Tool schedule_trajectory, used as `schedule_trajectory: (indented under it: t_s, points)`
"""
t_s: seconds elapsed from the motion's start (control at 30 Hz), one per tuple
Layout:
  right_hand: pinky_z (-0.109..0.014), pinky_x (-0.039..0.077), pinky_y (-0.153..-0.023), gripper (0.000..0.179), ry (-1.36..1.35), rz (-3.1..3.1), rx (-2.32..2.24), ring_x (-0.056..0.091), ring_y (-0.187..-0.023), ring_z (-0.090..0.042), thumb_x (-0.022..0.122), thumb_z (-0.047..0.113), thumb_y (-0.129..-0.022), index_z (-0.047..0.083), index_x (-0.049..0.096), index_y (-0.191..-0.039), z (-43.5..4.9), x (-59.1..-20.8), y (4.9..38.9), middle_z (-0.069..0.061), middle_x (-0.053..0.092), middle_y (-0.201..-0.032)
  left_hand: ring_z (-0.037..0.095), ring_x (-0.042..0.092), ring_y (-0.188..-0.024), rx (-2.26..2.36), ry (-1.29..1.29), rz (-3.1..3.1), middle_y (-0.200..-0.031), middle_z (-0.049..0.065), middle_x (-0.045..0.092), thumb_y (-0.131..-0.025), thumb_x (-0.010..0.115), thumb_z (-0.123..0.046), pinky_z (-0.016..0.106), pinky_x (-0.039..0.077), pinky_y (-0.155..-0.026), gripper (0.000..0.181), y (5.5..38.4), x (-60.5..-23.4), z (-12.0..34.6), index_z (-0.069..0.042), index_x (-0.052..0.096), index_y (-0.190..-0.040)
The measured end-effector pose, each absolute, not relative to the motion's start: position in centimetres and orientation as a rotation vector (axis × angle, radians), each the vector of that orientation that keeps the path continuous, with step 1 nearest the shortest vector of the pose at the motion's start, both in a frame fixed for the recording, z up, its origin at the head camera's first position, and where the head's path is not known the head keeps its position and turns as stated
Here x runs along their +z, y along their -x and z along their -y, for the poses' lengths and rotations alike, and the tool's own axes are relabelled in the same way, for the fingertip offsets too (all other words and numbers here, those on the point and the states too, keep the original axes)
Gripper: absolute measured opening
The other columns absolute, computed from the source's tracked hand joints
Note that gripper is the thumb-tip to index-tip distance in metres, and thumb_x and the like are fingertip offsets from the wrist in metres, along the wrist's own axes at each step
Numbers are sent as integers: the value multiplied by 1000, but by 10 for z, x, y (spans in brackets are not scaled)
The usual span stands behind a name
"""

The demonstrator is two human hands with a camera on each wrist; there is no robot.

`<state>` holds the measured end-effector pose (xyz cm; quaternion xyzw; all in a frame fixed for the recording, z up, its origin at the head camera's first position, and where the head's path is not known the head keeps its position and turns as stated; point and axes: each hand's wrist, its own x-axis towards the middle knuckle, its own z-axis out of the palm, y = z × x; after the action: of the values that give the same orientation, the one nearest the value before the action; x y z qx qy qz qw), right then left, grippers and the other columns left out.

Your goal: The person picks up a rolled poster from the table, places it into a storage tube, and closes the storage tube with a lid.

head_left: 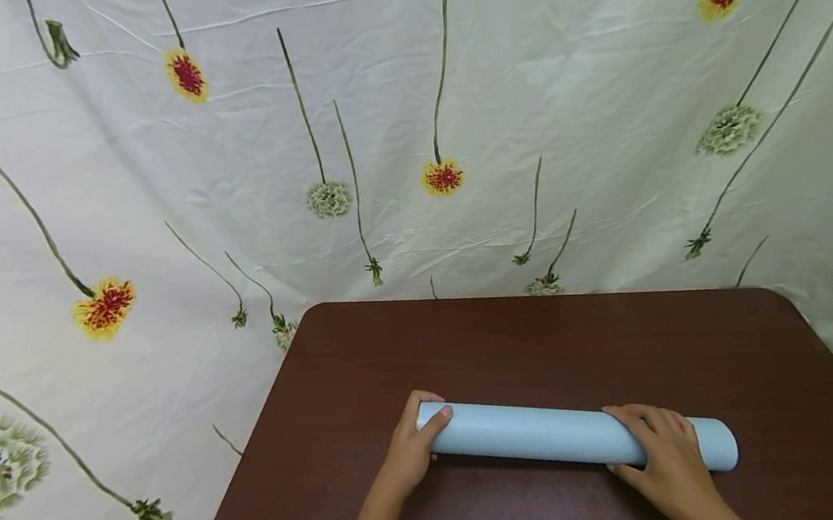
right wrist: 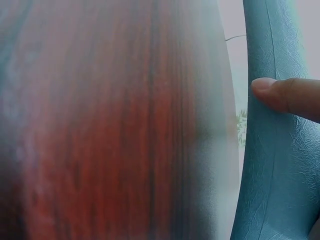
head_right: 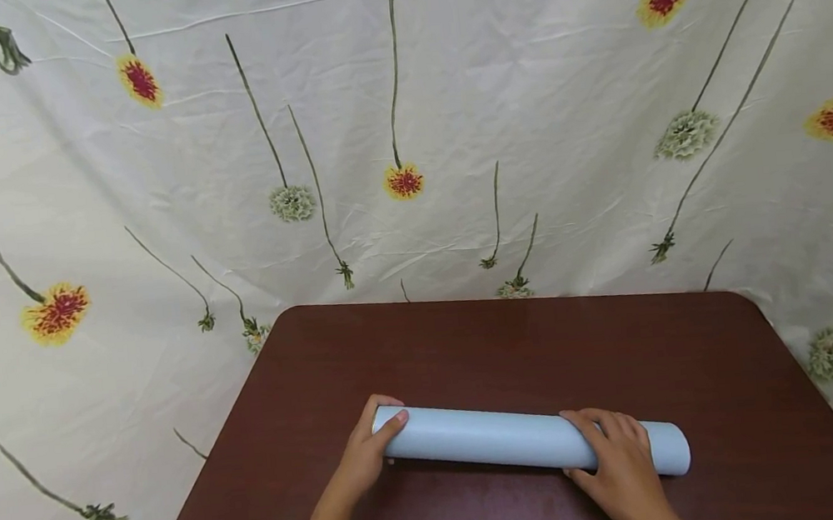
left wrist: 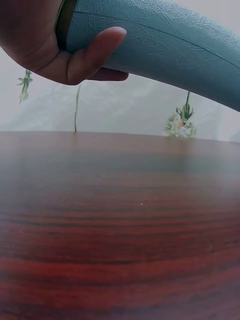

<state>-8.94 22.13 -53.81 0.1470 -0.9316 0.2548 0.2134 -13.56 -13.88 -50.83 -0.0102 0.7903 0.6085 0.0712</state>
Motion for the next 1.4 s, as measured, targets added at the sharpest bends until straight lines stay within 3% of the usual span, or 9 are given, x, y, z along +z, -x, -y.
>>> schedule_trajectory:
  t_s: [0.4, 0.7, 0.83, 1.03, 1.4]
  points:
    - [-60, 31, -95, 91, -394, 2623, 683, 55, -112, -36, 99, 13, -52, 20, 62, -135, -219, -537, 89, -10, 63, -122, 20, 54, -77, 1898, 63, -2370, -105, 15, 57, -98, 62, -41, 31, 41, -57, 36, 136, -517, 136, -15, 53, -121]
    - [-59, 31, -99, 96, -441, 2606, 650, 56, -113, -31, 99, 15, -52, 20, 59, -140, -219, -538, 92, -7, 63, -123, 23, 57, -82, 1855, 101, -2377, -115, 14, 56, -96, 66, -43, 34, 46, -60, 45, 139, -518, 141, -17, 46, -127]
    - [-62, 26, -108, 99, -463, 2594, 655, 55, -117, -30, 99, 16, -53, 20, 57, -143, -219, -536, 95, -7, 62, -124, 22, 57, -83, 1864, 122, -2373, -119, 12, 54, -95, 68, -41, 34, 46, -60, 48, 141, -516, 143, -15, 42, -127]
    - [-70, 23, -109, 94, -441, 2608, 661, 55, -118, -38, 98, 23, -57, 17, 58, -142, -221, -535, 97, -9, 62, -124, 22, 55, -81, 1865, 132, -2370, -117, 10, 56, -93, 70, -46, 29, 40, -57, 49, 144, -516, 149, -18, 46, -125]
    - [-77, 19, -109, 86, -368, 2598, 676, 52, -122, -40, 94, 29, -65, 16, 58, -142, -229, -534, 100, -12, 60, -128, 22, 58, -102, 1960, 112, -2344, -127, 13, 56, -93, 72, -37, 33, 49, -80, 54, 150, -521, 160, -15, 50, -137]
